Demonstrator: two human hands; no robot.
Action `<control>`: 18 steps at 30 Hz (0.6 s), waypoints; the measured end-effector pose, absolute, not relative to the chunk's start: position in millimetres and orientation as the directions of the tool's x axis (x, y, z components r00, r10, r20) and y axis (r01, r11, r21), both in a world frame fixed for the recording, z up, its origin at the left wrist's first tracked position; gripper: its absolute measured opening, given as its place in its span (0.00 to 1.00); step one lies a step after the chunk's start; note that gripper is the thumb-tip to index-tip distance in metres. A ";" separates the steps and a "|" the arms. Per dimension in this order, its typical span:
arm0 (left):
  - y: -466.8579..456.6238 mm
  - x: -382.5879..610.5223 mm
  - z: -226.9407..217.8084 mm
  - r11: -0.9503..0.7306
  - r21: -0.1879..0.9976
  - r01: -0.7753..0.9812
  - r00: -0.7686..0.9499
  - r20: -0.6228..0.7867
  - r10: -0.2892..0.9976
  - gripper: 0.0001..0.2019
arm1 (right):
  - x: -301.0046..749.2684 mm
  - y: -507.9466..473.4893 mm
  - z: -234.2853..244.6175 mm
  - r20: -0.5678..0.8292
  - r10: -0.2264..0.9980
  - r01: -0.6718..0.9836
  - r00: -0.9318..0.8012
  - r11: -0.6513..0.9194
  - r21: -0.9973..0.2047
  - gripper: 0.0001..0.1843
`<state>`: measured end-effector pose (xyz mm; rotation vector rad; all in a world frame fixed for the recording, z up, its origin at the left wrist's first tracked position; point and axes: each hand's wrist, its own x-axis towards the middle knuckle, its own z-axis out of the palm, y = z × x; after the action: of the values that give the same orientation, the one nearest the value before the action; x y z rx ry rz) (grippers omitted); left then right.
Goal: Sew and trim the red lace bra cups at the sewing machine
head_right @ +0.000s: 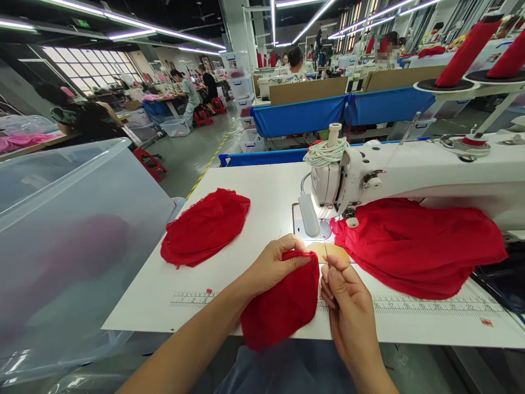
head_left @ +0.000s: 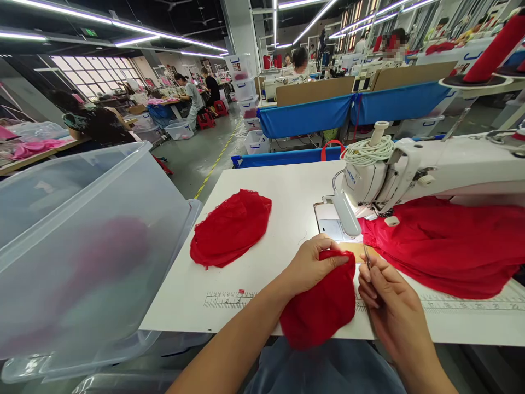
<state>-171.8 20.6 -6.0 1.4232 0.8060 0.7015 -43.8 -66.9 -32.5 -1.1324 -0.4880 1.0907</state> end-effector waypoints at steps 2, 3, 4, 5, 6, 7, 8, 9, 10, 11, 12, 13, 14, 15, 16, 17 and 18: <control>20.0 -172.7 -5.3 0.007 0.998 0.055 0.580 -0.038 0.814 0.13 | -42.2 -67.7 -35.5 -0.127 0.859 -0.243 0.495 -0.004 -0.970 0.21; 19.5 -173.3 -5.0 0.020 0.999 0.041 0.602 -0.040 0.797 0.13 | -41.3 -68.3 -36.7 -0.076 0.853 -0.131 0.517 -0.010 -0.991 0.21; 19.0 -173.8 -4.8 0.032 0.999 0.023 0.628 -0.040 0.777 0.13 | -40.4 -69.0 -37.5 -0.020 0.850 -0.026 0.527 -0.008 -1.000 0.21; 18.5 -174.1 -4.7 0.032 0.999 0.000 0.652 -0.024 0.758 0.14 | -39.7 -69.8 -38.1 0.034 0.848 0.060 0.529 0.002 -0.998 0.20; 18.2 -174.3 -4.8 0.025 0.999 -0.027 0.672 0.000 0.740 0.15 | -39.2 -70.6 -38.5 0.080 0.847 0.125 0.526 0.017 -0.992 0.20; 18.0 -174.3 -5.3 0.017 0.999 -0.051 0.687 0.023 0.726 0.15 | -38.9 -71.4 -38.8 0.119 0.844 0.172 0.523 0.032 -0.985 0.20; 18.1 -174.0 -6.0 0.010 0.998 -0.065 0.695 0.038 0.718 0.14 | -38.8 -72.3 -39.2 0.146 0.843 0.204 0.518 0.045 -0.978 0.19; 18.5 -173.6 -7.0 0.009 0.997 -0.077 0.694 0.047 0.718 0.13 | -38.7 -73.2 -39.6 0.164 0.843 0.219 0.512 0.056 -0.974 0.19; 19.0 -173.1 -8.1 0.017 0.996 -0.083 0.690 0.045 0.723 0.12 | -38.8 -74.1 -40.1 0.172 0.845 0.218 0.506 0.067 -0.974 0.19; 19.6 -172.6 -9.3 0.031 0.996 -0.081 0.681 0.033 0.732 0.12 | -38.7 -74.9 -40.6 0.171 0.847 0.202 0.503 0.077 -0.976 0.19; 20.3 -172.1 -10.3 0.047 0.996 -0.073 0.668 0.014 0.744 0.12 | -38.6 -75.4 -41.1 0.162 0.848 0.177 0.504 0.083 -0.981 0.19; 20.9 -171.8 -11.1 0.064 0.996 -0.070 0.654 -0.003 0.757 0.12 | -38.4 -75.8 -41.6 0.150 0.847 0.148 0.510 0.085 -0.985 0.19; 21.4 -171.6 -11.6 0.078 0.994 -0.070 0.639 -0.015 0.769 0.11 | -38.0 -75.9 -42.1 0.132 0.845 0.116 0.519 0.084 -0.990 0.19; 21.7 -171.5 -11.7 0.083 0.994 -0.072 0.626 -0.020 0.780 0.11 | -37.4 -75.8 -42.6 0.116 0.835 0.085 0.538 0.084 -0.993 0.19; 21.9 -171.4 -11.6 0.075 0.995 -0.070 0.611 -0.016 0.791 0.10 | -36.6 -75.6 -43.2 0.097 0.822 0.055 0.561 0.080 -0.995 0.19; 22.0 -171.5 -11.3 0.055 0.996 -0.066 0.597 -0.004 0.802 0.10 | -35.7 -75.3 -43.8 0.073 0.809 0.029 0.583 0.070 -0.997 0.19; 22.0 -171.5 -10.8 0.029 0.998 -0.058 0.586 0.011 0.810 0.09 | -34.7 -75.0 -44.3 0.054 0.799 0.008 0.599 0.062 -0.998 0.18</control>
<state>-171.5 22.0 -10.8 1.3890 0.7000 0.7622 -34.7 -75.0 -44.3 -1.3942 -0.7472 0.6911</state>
